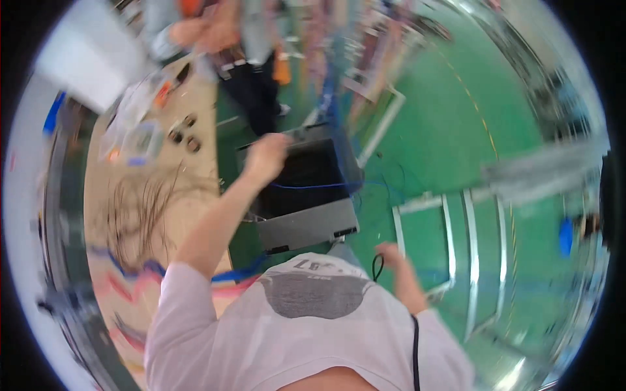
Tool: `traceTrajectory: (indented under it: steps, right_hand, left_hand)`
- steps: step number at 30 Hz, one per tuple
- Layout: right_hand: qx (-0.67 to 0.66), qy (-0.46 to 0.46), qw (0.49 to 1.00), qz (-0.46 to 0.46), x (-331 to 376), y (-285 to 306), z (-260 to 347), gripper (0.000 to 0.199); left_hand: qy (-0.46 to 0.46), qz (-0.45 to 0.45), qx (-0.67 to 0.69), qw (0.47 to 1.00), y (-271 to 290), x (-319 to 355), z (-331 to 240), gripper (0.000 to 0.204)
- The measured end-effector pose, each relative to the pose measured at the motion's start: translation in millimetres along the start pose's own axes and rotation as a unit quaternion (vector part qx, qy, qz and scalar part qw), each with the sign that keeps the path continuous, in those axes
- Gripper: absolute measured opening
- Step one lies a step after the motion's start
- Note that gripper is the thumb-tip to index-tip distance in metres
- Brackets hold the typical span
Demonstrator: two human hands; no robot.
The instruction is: Sort colored electrical wires into bundles and insert them into a protective black conduit sleeve using a guiding tool.
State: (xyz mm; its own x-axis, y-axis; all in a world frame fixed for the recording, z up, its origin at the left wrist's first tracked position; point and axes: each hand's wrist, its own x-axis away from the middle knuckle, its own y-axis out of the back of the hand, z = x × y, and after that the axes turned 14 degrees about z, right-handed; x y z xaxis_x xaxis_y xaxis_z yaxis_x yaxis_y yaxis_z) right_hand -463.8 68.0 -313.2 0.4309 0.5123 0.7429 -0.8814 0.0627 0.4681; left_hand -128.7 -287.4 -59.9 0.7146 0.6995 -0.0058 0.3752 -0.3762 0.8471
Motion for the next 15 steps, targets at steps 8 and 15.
traceTrajectory:
  steps: [8, 15]
  right_hand:
    - [-0.482, 0.244, 0.836, 0.098, 9.7, 113.4, 175.0, 0.009]
    - [-0.243, 0.55, 0.794, 0.085, 116.8, 202.5, 399.7, 0.041]
  left_hand:
    - [-0.134, -0.036, 0.12, 0.983, -1.4, -0.1, -109.6, 0.022]
    - [0.138, -0.211, 0.396, 0.883, 60.2, 67.7, -84.8, 0.016]
